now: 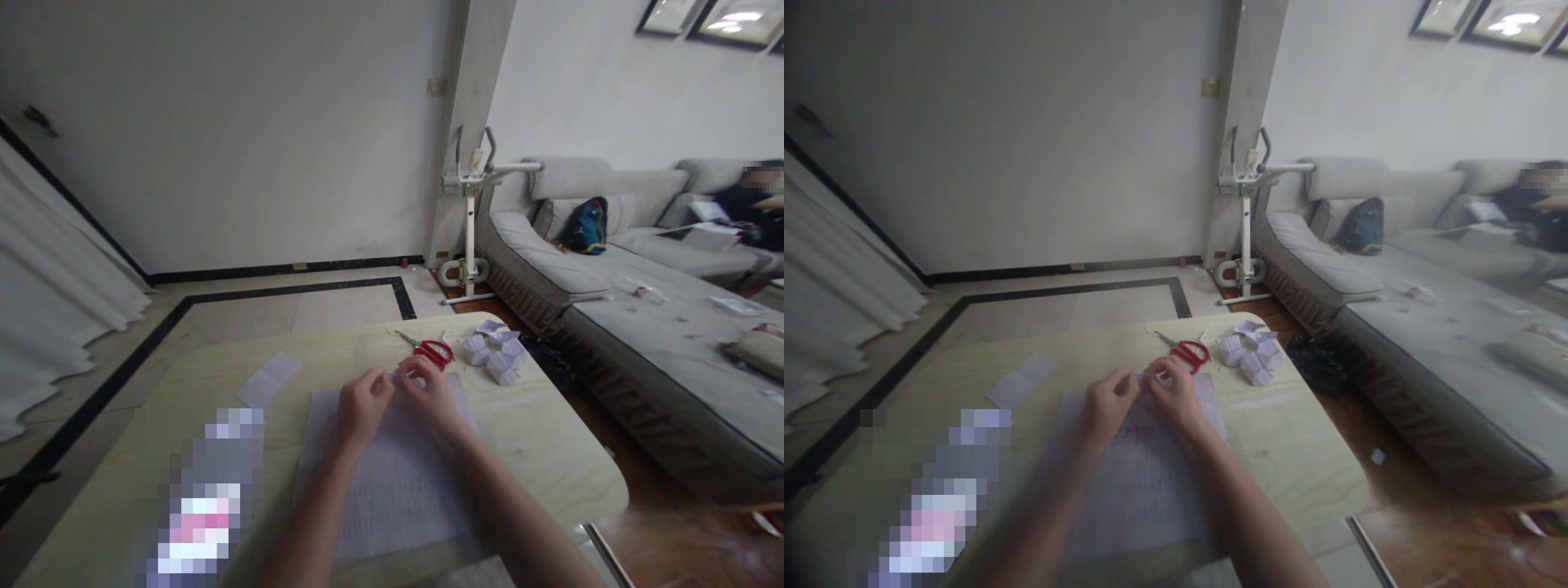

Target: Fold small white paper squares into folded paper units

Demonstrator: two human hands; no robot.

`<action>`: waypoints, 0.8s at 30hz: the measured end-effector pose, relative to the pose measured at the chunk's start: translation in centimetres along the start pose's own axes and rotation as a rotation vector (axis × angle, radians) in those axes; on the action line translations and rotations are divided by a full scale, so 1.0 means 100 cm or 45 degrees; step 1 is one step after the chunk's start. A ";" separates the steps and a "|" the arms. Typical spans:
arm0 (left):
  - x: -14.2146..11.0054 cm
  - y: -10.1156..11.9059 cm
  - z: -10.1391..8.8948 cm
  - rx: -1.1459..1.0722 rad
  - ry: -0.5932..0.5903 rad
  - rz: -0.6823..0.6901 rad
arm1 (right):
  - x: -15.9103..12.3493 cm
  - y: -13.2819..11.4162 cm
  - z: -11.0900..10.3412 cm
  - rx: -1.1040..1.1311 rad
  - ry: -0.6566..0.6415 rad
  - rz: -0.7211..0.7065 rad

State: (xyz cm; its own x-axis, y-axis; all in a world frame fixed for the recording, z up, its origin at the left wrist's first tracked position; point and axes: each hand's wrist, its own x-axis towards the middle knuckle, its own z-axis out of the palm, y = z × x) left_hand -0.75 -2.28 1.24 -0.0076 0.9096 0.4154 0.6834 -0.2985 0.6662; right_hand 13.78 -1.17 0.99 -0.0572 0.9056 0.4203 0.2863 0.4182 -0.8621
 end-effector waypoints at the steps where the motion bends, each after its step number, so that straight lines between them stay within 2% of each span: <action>1: 0.000 0.000 0.000 -0.002 0.010 -0.012 | 0.000 -0.001 -0.001 0.002 -0.004 -0.015; 7: 0.002 -0.002 0.001 -0.148 0.054 -0.100 | -0.005 -0.012 0.000 -0.034 -0.110 -0.138; 12: 0.004 -0.001 -0.001 -0.420 0.082 -0.250 | -0.008 -0.014 0.001 -0.083 -0.146 -0.130; 16: 0.006 0.006 -0.002 -0.717 0.037 -0.395 | -0.007 -0.012 -0.001 -0.081 -0.115 -0.103; 20: 0.006 0.009 -0.001 -0.935 -0.016 -0.412 | -0.006 -0.012 -0.002 -0.040 -0.080 -0.080; 24: 0.006 0.005 0.002 -1.027 -0.110 -0.438 | -0.004 -0.012 -0.003 0.081 -0.097 -0.055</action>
State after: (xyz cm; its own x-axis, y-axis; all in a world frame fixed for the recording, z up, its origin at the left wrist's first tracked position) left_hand -0.25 -1.84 1.68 -0.0410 0.9956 0.0844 -0.0710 -0.0872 0.9937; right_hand 13.77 -2.03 1.97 -0.1415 0.8884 0.4366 0.2212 0.4583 -0.8608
